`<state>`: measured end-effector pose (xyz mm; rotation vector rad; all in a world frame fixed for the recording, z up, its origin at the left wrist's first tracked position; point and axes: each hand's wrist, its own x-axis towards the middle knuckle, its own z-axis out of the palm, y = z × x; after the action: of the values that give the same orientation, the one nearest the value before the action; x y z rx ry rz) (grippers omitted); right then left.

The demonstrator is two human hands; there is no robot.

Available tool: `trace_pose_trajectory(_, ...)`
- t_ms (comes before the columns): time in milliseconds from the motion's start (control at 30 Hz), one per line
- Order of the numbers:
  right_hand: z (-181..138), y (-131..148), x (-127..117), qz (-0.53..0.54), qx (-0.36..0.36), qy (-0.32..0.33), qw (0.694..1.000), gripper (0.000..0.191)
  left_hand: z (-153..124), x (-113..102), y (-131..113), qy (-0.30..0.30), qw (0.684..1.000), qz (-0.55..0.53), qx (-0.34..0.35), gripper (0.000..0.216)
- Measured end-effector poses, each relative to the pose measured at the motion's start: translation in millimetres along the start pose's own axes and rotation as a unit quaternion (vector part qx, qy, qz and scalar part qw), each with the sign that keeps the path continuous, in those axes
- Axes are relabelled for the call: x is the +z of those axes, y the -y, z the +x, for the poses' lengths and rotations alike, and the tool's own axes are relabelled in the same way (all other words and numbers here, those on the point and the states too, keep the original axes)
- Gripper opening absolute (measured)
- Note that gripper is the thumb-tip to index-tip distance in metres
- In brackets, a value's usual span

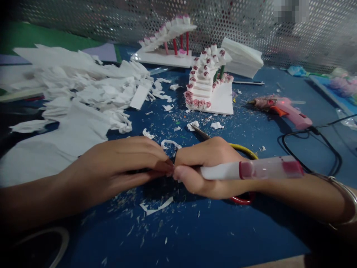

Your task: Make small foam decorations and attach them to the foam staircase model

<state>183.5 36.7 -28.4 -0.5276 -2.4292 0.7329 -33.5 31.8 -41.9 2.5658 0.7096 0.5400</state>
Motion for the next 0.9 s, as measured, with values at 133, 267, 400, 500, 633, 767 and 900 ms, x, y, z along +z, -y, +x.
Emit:
trace_pose_trajectory(133,0.7,-0.2,-2.1,-0.053,0.039,0.012,0.998,0.028,-0.1,-0.6,-1.0,0.004,1.000,0.010,-0.018,0.017)
trace_pose_trajectory(267,0.7,-0.2,-2.7,-0.044,0.019,0.014,0.999,0.029,-0.9,-0.2,0.9,0.003,1.000,0.013,-0.004,0.016)
trace_pose_trajectory(400,0.5,-0.8,0.7,-0.035,0.001,0.009,0.999,0.030,-1.2,0.6,3.4,-0.002,1.000,0.014,0.010,0.015)
trace_pose_trajectory(500,-0.2,-1.2,1.5,-0.035,0.015,-0.019,0.999,0.028,-0.9,0.8,3.2,0.004,1.000,0.010,0.002,0.013)
trace_pose_trajectory(633,-1.2,-1.3,1.1,-0.031,-0.005,0.013,0.999,0.028,-0.2,0.4,1.7,0.014,1.000,0.004,-0.016,0.014)
trace_pose_trajectory(767,-1.7,-1.1,0.6,-0.066,-0.003,-0.016,0.998,0.028,-0.4,0.0,1.3,0.012,1.000,0.003,-0.022,0.012)
trace_pose_trajectory(900,-1.8,-1.0,0.4,-0.034,-0.016,0.001,0.999,0.027,0.1,0.2,1.6,0.011,1.000,0.003,-0.022,0.012)
